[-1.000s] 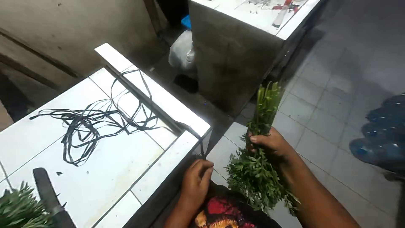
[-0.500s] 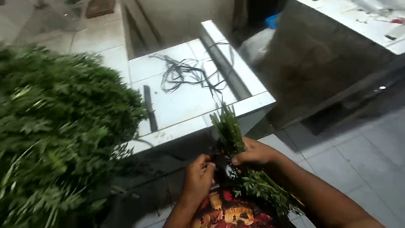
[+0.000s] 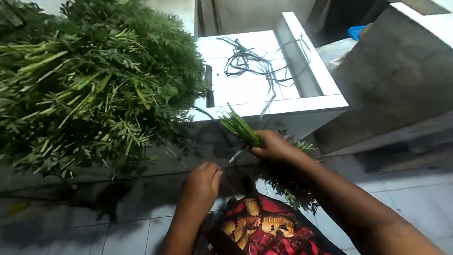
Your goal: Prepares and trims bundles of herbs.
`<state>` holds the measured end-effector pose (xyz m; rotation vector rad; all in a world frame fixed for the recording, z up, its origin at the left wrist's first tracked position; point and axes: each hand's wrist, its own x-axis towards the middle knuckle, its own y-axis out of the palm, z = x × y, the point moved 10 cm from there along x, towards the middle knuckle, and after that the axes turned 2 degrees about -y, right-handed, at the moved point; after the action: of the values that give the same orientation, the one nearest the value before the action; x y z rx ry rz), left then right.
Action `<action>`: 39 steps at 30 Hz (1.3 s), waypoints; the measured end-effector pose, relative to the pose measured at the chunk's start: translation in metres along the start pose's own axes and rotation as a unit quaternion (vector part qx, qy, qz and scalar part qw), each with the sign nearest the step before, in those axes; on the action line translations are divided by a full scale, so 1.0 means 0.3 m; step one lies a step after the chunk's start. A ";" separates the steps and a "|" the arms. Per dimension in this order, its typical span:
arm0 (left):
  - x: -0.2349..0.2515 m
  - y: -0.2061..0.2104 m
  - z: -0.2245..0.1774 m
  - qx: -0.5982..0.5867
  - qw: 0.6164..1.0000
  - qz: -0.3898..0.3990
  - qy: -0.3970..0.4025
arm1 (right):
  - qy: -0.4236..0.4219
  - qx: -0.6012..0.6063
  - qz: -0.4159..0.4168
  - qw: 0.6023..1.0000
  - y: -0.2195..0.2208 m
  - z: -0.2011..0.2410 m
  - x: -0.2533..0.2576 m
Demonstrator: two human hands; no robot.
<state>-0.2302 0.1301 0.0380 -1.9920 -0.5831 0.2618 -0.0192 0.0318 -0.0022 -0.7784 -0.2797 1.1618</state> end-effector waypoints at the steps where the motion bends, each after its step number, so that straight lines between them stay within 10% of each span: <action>1: -0.018 -0.009 -0.003 0.000 1.000 0.000 0.011 | 0.007 -0.024 -0.004 1.000 0.001 0.001 0.002; 10: -0.049 -0.149 -0.287 0.029 0.982 -0.010 0.187 | 0.030 -0.180 -0.024 0.983 -0.025 -0.045 -0.001; 18: 0.357 -0.240 -0.659 0.085 0.935 -0.038 0.343 | -0.078 -0.237 0.100 0.963 -0.054 0.026 -0.108; 23: 0.682 -0.096 -0.580 -0.049 0.947 0.051 0.313 | -0.234 -0.113 -0.025 0.965 -0.316 0.020 -0.243; 28: 0.637 0.208 -0.467 -0.189 0.967 0.085 0.148 | -0.142 -0.040 -0.142 0.979 -0.591 -0.175 -0.188; 39: 0.583 0.033 -0.671 -0.282 0.921 -0.188 0.195 | -0.036 -0.131 -0.004 0.991 -0.516 -0.067 0.099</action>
<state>0.0077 0.0592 0.1357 -2.3284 -0.8237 -0.5930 0.1147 0.0231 0.0827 -0.9643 -0.5014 1.1603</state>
